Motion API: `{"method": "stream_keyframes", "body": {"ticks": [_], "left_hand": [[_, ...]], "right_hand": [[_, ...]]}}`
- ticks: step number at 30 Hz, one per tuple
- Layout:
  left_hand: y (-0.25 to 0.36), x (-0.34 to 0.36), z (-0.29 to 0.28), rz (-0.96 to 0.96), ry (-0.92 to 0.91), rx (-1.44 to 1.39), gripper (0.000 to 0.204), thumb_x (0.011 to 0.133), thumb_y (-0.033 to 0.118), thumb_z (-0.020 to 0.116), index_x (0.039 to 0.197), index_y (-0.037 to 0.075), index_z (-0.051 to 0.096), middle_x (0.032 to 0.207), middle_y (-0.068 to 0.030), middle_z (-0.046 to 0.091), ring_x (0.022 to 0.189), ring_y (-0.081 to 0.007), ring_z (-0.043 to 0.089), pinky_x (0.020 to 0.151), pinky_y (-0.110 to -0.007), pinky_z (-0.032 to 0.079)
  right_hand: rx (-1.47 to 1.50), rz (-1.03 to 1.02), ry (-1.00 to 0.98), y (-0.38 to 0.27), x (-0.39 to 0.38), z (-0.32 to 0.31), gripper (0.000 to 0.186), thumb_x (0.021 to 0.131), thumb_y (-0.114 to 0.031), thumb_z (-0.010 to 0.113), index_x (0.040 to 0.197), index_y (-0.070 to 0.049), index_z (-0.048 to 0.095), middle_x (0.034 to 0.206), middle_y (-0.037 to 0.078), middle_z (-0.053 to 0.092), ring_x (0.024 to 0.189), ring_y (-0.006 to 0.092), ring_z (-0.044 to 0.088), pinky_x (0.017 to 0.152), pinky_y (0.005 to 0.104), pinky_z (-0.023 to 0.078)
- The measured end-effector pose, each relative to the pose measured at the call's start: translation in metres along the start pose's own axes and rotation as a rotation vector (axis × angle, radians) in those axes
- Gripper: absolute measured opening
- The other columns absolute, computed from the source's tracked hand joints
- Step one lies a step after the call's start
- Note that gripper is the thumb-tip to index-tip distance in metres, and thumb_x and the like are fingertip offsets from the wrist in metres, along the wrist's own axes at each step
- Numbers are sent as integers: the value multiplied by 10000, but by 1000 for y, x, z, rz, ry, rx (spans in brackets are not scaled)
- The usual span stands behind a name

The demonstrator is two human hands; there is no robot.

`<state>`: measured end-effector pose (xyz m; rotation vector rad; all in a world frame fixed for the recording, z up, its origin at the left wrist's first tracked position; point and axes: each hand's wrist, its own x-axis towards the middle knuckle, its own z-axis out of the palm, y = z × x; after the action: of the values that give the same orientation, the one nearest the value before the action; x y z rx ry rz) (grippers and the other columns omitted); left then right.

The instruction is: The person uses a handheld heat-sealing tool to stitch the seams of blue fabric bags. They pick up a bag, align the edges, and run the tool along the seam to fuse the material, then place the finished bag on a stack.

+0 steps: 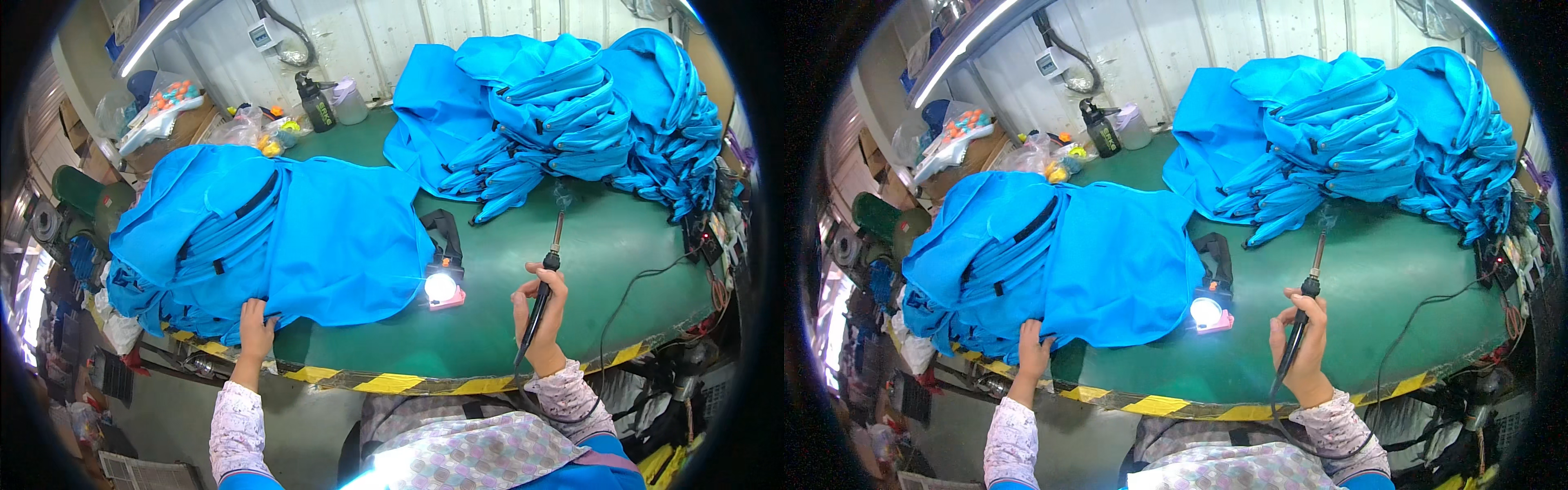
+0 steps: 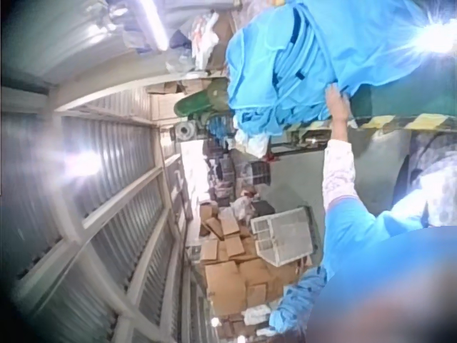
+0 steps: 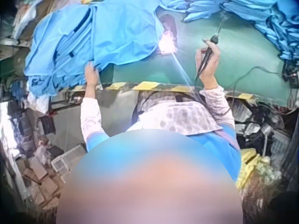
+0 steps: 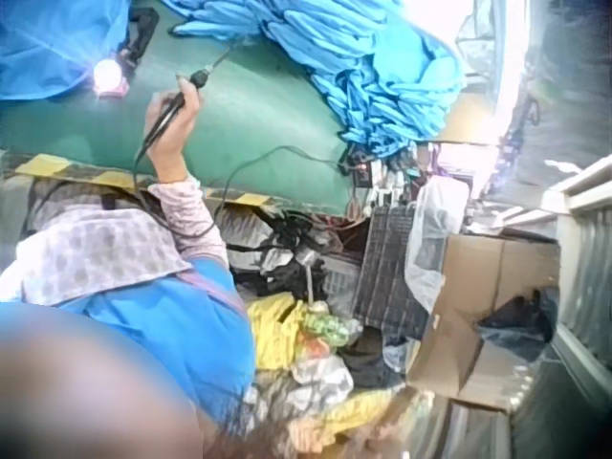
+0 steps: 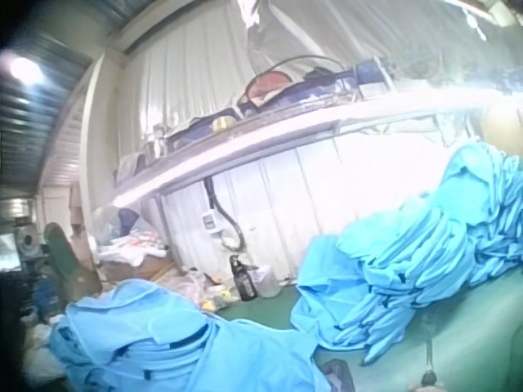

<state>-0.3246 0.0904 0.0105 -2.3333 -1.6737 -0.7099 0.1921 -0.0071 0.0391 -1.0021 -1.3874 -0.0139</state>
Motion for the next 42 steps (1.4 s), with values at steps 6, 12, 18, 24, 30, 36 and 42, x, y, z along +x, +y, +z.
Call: {"method": "stream_keyframes", "body": {"ticks": [6, 12, 18, 24, 30, 36, 42], "left_hand": [[-15, 13, -23, -426, 255, -379, 330, 905, 204, 709, 1055, -55, 570, 941, -159, 631, 862, -233, 600, 791, -373, 463], [82, 60, -75, -540, 570, -1238, 425, 1011, 265, 583, 1289, -34, 465, 1065, -126, 632, 951, -199, 602, 862, -336, 492], [226, 33, -26, -639, 660, -1656, 374, 1019, 195, 542, 1325, -12, 488, 1369, -188, 503, 1219, -296, 518, 1032, -413, 434], [251, -26, 20, -712, 810, -1608, 506, 1007, 235, 545, 1457, 54, 404, 1495, -147, 400, 1326, -320, 432, 1114, -452, 370], [243, -10, 2, -663, 607, -1537, 898, 927, 689, 459, 1559, 120, 172, 1591, -106, 246, 1404, -353, 323, 1157, -506, 300], [253, -12, 32, -383, -296, -1749, 698, 836, 297, 747, 1411, 66, 424, 1355, -86, 518, 1221, -256, 506, 1050, -428, 403], [293, 17, 35, -604, -410, -1818, 399, 812, 38, 670, 1204, 43, 591, 1144, -59, 633, 1022, -193, 608, 885, -360, 487]], "right_hand": [[-47, 45, -21, -15, 0, -8, 475, 879, 19, 630, 1301, -22, 416, 1213, 177, 550, 737, 135, 562, 702, 275, 506], [-27, -3, -17, -30, 7, 1, 497, 865, 31, 632, 1305, -19, 406, 1206, 169, 551, 769, 134, 585, 736, 285, 520], [58, -121, 67, -49, 26, 45, 635, 890, -51, 671, 1398, -19, 292, 1347, 215, 461, 1107, 269, 581, 948, 409, 481], [114, 116, 47, -58, 60, 96, 807, 805, -19, 764, 1427, -43, 251, 1448, 164, 370, 1263, 289, 478, 1015, 429, 430], [265, -366, 360, -67, 81, 96, 575, 849, -3, 674, 1313, -43, 337, 1272, 252, 508, 1108, 305, 534, 954, 423, 413], [196, -105, 135, -41, 73, 95, 532, 877, 40, 633, 1319, -47, 352, 1331, 221, 492, 1261, 317, 479, 1089, 429, 328], [233, -73, 174, -41, 72, 96, 537, 869, 28, 638, 1318, -63, 357, 1362, 193, 479, 1264, 284, 473, 1073, 409, 339]]}}
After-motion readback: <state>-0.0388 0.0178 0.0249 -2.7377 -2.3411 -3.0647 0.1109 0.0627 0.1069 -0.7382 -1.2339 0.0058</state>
